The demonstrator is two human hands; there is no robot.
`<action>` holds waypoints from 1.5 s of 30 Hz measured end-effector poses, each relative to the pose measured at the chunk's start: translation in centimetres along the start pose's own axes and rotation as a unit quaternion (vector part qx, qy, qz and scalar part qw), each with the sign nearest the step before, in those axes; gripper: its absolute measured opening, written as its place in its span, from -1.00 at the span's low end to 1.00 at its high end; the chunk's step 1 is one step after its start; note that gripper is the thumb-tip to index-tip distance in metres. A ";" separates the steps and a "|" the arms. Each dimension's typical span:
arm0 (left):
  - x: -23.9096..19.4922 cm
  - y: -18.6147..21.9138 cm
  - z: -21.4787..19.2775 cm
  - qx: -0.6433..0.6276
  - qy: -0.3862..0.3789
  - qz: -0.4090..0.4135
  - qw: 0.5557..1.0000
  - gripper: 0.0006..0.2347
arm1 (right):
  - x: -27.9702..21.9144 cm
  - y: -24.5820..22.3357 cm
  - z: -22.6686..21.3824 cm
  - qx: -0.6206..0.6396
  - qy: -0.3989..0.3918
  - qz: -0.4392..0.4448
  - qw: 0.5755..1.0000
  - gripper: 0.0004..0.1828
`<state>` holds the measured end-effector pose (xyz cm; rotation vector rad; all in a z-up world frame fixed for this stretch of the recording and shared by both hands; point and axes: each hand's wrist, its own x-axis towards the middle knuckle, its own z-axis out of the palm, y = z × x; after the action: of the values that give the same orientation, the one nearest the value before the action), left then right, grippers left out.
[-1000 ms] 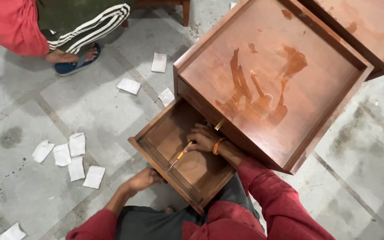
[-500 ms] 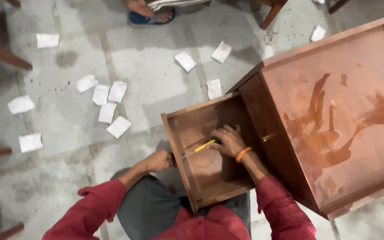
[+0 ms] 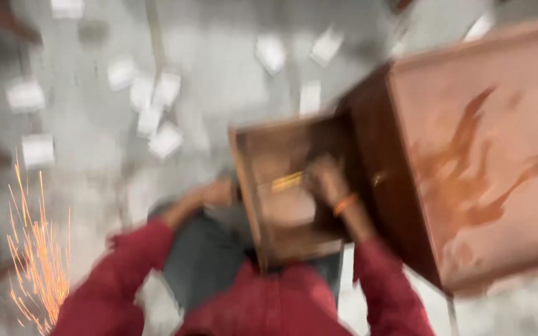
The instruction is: The person sits on the floor with a wooden drawer unit on their lap and uses a screwdriver to drive screws that fasten a metal knob to the drawer front. They pick up small screws from the floor, tighten them, then lift and stack the finished wooden units with other completed furniture.
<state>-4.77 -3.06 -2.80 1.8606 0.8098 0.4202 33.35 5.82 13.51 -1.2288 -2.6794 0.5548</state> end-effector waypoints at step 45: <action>1.9 14.4 -6.5 -0.084 -0.093 -0.284 0.951 -0.67 | -1.0 -4.6 -5.7 0.069 0.048 0.010 0.996 -0.61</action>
<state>-2.52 -1.06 12.81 1.4016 1.0918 -0.0516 32.31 3.87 20.63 -1.2144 -2.5061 0.6537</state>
